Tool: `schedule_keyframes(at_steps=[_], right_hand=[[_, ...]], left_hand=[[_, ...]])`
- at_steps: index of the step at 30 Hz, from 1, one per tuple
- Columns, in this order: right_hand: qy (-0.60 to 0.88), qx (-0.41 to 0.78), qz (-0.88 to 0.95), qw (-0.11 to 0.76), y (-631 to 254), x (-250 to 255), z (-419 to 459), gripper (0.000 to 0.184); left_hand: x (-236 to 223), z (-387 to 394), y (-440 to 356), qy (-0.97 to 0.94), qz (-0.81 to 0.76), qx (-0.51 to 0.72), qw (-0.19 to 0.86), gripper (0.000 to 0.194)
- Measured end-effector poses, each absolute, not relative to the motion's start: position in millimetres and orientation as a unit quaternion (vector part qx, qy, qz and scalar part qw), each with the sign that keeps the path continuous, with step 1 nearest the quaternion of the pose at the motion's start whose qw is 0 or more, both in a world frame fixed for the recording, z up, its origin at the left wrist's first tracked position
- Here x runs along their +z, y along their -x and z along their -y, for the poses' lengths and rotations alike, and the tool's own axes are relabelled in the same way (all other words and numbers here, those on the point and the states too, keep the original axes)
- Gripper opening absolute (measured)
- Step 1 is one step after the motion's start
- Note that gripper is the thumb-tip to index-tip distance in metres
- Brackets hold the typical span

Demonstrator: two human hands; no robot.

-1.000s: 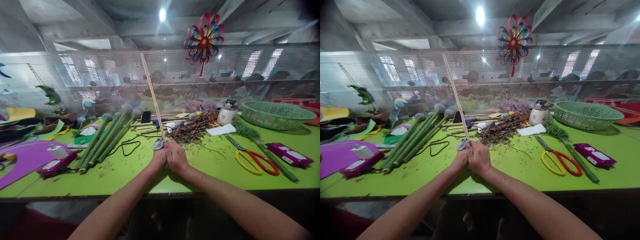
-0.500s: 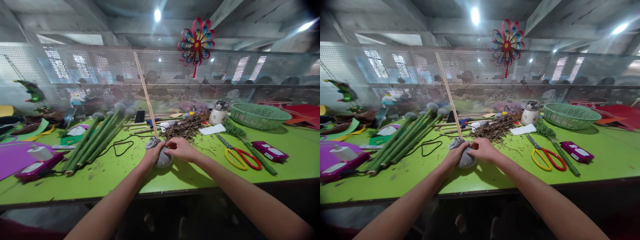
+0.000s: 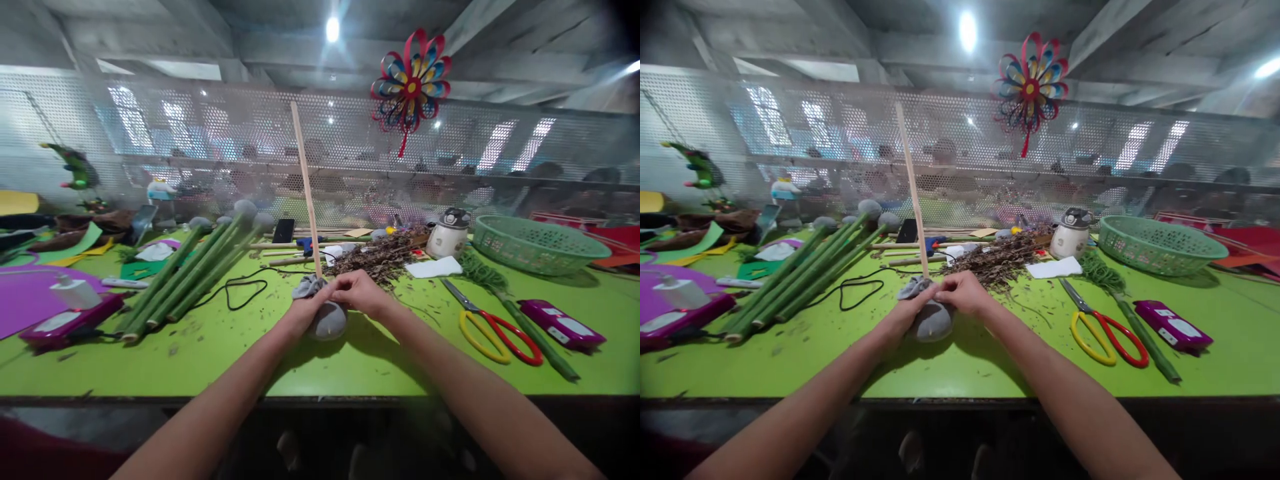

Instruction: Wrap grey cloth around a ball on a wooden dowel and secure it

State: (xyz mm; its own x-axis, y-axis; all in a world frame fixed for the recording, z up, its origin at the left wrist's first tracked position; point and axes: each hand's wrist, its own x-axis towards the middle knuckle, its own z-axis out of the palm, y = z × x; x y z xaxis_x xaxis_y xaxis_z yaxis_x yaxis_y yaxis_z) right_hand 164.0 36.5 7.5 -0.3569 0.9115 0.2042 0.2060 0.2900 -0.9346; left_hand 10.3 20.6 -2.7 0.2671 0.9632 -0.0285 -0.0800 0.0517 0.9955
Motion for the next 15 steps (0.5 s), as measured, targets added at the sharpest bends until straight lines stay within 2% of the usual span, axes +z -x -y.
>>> schedule_keyframes(at_steps=[4,9,12,15], right_hand=[[0.415,0.478,0.634,0.445,-165.4,-2.7,-33.5,0.027],[0.398,0.412,0.644,0.506,-161.6,-1.4,-21.6,0.016],[0.395,0.373,0.664,0.515,-162.4,0.8,-18.5,0.012],[0.387,0.391,0.674,0.493,-167.3,3.1,-19.2,0.010]], left_hand=[[-4.8,-25.4,2.7,-0.555,-0.374,0.372,0.644,0.037],[1.4,-26.5,8.8,-0.592,-0.356,0.335,0.641,0.034],[2.0,-22.5,4.8,-0.598,-0.360,0.355,0.622,0.028],[0.0,-16.9,-0.8,-0.604,-0.368,0.364,0.606,0.030]])
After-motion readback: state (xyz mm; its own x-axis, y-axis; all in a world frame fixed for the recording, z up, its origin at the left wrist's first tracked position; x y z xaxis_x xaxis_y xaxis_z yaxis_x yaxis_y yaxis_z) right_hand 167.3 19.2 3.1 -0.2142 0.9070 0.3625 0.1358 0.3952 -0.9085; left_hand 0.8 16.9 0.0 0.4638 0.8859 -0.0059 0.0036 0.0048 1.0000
